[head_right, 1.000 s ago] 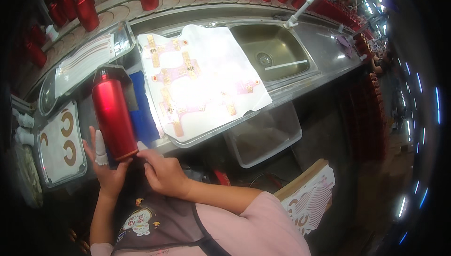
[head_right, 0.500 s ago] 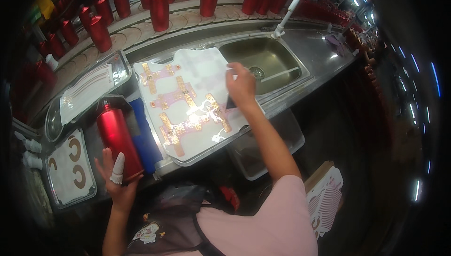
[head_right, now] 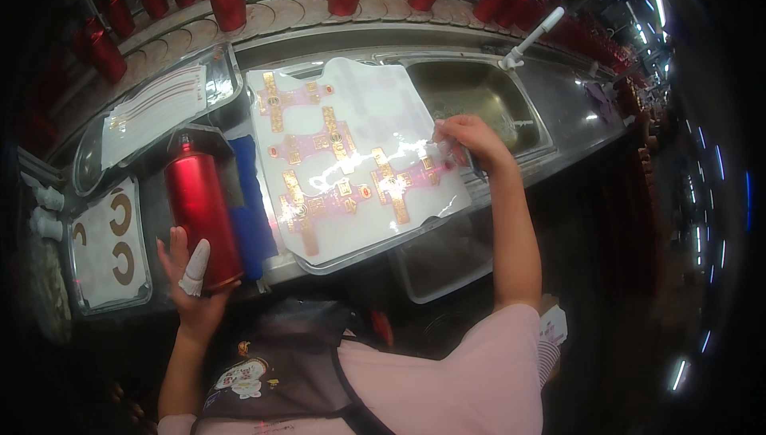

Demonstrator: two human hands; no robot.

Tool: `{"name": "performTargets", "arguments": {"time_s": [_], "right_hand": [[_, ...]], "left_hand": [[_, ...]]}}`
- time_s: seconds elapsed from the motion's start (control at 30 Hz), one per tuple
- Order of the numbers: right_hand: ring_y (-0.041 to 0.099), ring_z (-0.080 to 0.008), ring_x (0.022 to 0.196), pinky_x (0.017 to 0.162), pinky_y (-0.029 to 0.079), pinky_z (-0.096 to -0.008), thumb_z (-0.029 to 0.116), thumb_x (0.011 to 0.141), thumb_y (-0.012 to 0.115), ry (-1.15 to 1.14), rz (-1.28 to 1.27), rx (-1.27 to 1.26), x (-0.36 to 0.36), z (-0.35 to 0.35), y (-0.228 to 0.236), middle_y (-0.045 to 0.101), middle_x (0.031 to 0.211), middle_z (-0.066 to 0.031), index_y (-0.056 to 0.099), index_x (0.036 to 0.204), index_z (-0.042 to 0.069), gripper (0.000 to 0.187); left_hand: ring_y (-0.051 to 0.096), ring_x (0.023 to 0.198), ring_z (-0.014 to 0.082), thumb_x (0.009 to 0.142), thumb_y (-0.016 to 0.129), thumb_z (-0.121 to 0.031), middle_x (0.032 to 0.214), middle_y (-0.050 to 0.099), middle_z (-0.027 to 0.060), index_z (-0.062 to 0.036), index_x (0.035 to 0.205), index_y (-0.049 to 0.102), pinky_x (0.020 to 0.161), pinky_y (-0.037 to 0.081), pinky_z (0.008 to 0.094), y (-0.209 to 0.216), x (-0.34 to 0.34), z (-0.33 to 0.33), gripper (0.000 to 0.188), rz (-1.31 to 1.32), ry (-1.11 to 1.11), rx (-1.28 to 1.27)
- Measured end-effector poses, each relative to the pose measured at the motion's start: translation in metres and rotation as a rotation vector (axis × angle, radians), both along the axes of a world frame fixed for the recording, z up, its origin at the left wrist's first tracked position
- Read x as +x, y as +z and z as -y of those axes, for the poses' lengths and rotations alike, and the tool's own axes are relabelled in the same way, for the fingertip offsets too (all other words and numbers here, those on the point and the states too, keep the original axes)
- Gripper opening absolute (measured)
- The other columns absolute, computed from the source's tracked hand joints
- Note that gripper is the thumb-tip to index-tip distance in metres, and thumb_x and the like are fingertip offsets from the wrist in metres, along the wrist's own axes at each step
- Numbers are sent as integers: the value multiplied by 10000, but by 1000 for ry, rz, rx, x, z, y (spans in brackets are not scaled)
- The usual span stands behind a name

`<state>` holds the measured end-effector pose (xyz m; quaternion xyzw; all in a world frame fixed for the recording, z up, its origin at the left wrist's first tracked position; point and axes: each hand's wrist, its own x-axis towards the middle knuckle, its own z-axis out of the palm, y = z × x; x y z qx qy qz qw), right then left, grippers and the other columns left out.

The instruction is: The person applies gold and red labels to red cylindrical containers using a blue cloth and a small tool. They smooth the labels, trim edges, and place finished containers aside on a tray.

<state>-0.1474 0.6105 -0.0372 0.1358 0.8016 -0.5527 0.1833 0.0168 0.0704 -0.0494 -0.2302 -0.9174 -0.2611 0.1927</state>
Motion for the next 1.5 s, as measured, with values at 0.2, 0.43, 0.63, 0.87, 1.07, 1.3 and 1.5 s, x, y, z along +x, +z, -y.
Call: {"name": "performTargets", "arguments": {"time_s": [0.2, 0.43, 0.63, 0.87, 1.07, 1.3, 1.5], "right_hand": [[618, -141, 652, 619, 496, -310, 331, 780, 859, -80, -501, 1025, 53, 38, -28, 686, 752, -88, 678, 843, 2, 381], [621, -105, 654, 621, 488, -279, 184, 748, 854, -303, -249, 298, 31, -15, -60, 711, 727, -47, 734, 830, -5, 239], [619, -114, 679, 654, 495, -282, 113, 836, 751, -200, -685, 617, 25, 39, -16, 700, 746, -78, 712, 903, -21, 155], [558, -65, 720, 669, 468, -238, 54, 914, 715, 23, -730, 628, 44, 122, 64, 639, 761, -28, 651, 880, -35, 114], [572, -25, 713, 643, 442, -182, -12, 892, 727, 214, -721, 365, 68, 189, 121, 636, 763, 3, 634, 858, -30, 100], [613, -44, 696, 608, 469, -192, 4, 857, 778, 478, -701, 33, 84, 251, 180, 653, 759, -15, 648, 843, -18, 132], [690, -81, 743, 649, 554, -211, 58, 865, 788, 794, -629, -222, 53, 293, 180, 703, 788, -51, 693, 907, -30, 136]], "left_hand": [[328, 1509, 381, 684, 907, -129, 1615, 364, 210, -152, 1471, 538, 1222, 129, 636, 1, 0, 0, 870, 7, -6, 29], [365, 1492, 370, 676, 925, -175, 1589, 423, 188, -144, 1394, 617, 1201, 135, 658, 2, -2, -1, 781, 2, -2, 77], [370, 1490, 365, 701, 911, -243, 1601, 398, 196, -176, 1404, 622, 1195, 136, 658, 0, 0, -3, 763, 0, 30, 90], [480, 1381, 455, 710, 913, -305, 1564, 362, 337, -120, 1477, 545, 1161, 264, 628, 2, -3, 4, 871, 112, 54, 231], [505, 1352, 454, 690, 920, -295, 1561, 376, 325, -108, 1497, 515, 1125, 366, 569, 0, -6, 7, 922, 49, 3, 307], [615, 1276, 293, 785, 734, -703, 1360, 635, 209, 22, 1460, 505, 1063, 466, 461, 37, -7, 32, 1017, 330, 0, 700], [622, 827, 132, 815, 829, -451, 1020, 691, 77, -3, 1399, 555, 814, 514, 291, 78, -16, 21, 786, 124, -59, 607]]}}
